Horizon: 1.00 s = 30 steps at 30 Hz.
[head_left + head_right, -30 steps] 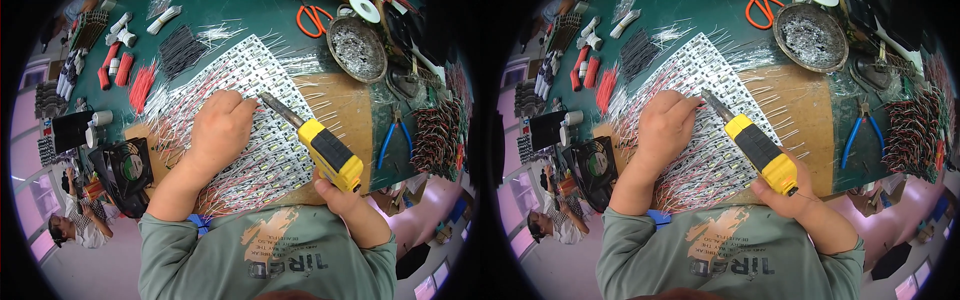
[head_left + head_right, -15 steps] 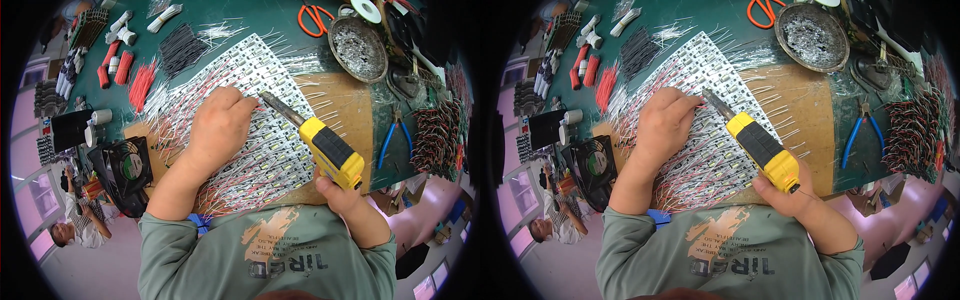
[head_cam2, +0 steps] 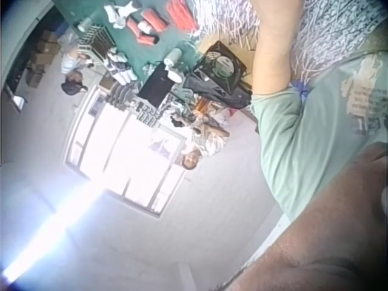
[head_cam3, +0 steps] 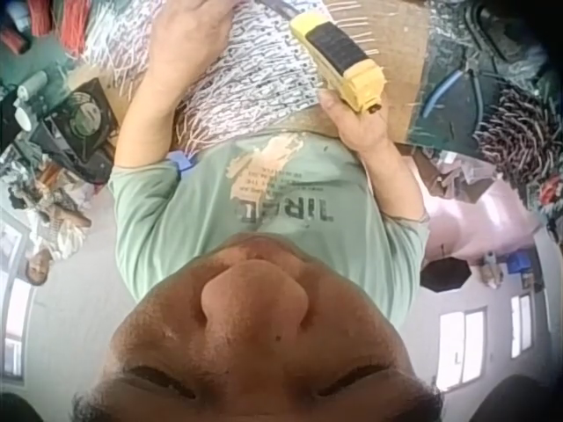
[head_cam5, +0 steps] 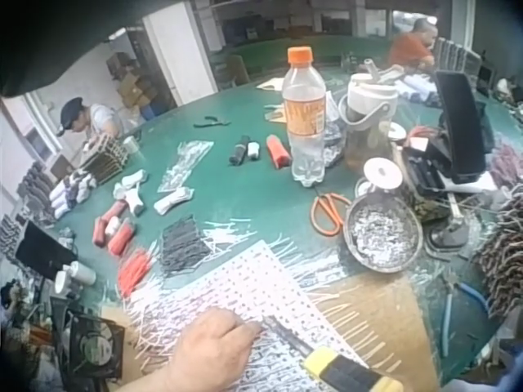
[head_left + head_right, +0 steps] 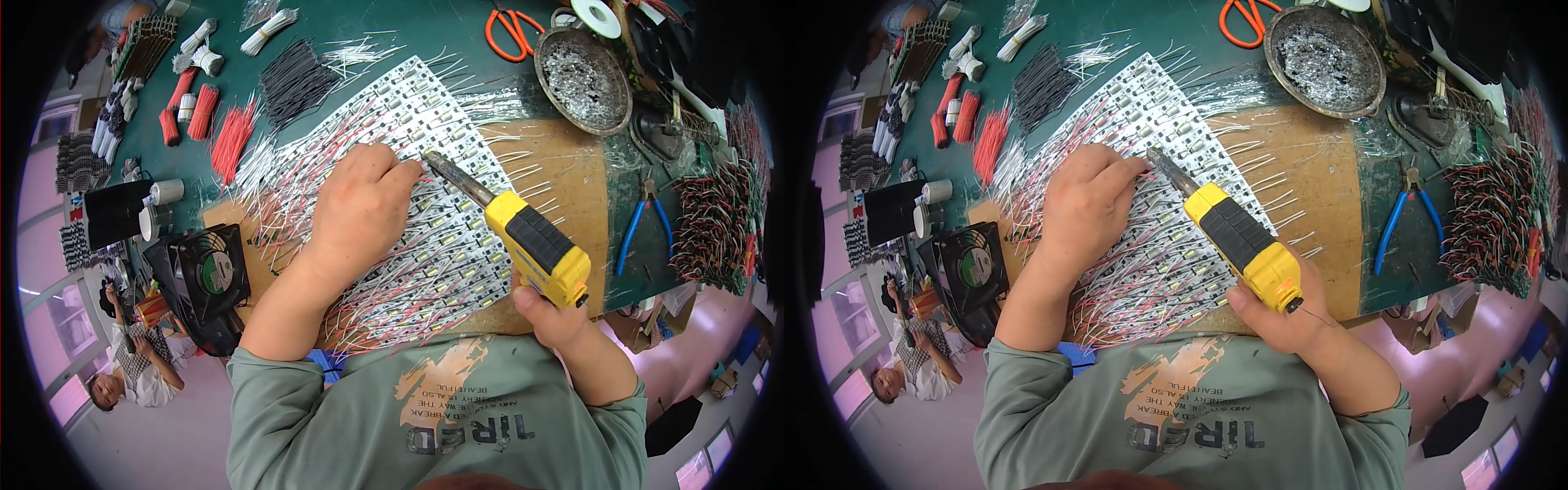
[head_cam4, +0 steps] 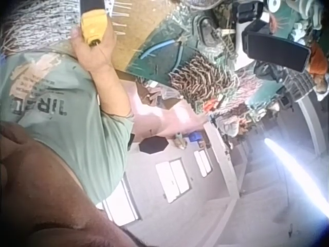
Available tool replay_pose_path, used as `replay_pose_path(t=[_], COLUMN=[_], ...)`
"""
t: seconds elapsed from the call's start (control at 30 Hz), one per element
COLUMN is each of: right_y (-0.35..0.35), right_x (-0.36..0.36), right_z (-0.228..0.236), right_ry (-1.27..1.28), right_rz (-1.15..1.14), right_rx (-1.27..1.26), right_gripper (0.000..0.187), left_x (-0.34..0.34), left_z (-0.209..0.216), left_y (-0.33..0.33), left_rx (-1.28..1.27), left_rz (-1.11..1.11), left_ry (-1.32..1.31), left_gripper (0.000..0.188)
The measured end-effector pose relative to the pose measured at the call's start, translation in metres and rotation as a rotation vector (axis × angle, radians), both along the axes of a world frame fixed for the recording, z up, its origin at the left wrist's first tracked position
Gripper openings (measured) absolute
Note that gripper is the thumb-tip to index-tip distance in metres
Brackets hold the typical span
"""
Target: The person solders electrical wires onto a circuit board panel by positioning the wires by hand and applying a soldering tool.
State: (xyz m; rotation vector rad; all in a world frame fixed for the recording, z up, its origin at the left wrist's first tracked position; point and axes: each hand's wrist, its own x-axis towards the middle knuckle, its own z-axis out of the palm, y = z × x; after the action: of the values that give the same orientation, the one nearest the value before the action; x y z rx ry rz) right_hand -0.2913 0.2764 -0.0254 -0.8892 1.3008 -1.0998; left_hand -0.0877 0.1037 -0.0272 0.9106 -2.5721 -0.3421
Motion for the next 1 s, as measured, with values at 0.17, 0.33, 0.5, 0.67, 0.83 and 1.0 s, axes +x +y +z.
replay_pose_path(t=[0.17,0.33,0.5,0.67,0.83,1.0], right_y=[-0.0004,0.0016,0.0013,0.0017,0.0007,0.0012], right_x=[-0.0027,-0.0025,-0.0035,-0.0033,-0.0027,-0.0033], right_z=[0.0011,0.0011,0.0004,-0.0002,0.0005,-0.0014], right_ry=[0.053,-0.121,-0.077,-0.054,-0.055,-0.063], right_rz=[0.035,-0.021,-0.013,-0.009,-0.001,0.006], right_rx=[-0.024,0.025,0.009,0.032,0.047,0.036], right_gripper=[0.02,0.019,0.015,0.012,0.011,0.012], left_x=[0.0006,0.0,-0.0008,-0.0016,-0.0007,-0.001], left_z=[-0.0004,0.0004,0.0008,-0.0001,0.0012,0.0031], left_y=[0.0,0.0005,0.0005,0.0006,0.0004,0.0005], left_rx=[-0.002,-0.004,0.004,0.01,0.022,0.025], left_rz=[0.008,0.012,0.01,0.008,0.02,0.019], left_ry=[-0.006,-0.018,-0.011,-0.019,0.003,-0.008], left_gripper=[0.017,0.017,0.018,0.018,0.018,0.019])
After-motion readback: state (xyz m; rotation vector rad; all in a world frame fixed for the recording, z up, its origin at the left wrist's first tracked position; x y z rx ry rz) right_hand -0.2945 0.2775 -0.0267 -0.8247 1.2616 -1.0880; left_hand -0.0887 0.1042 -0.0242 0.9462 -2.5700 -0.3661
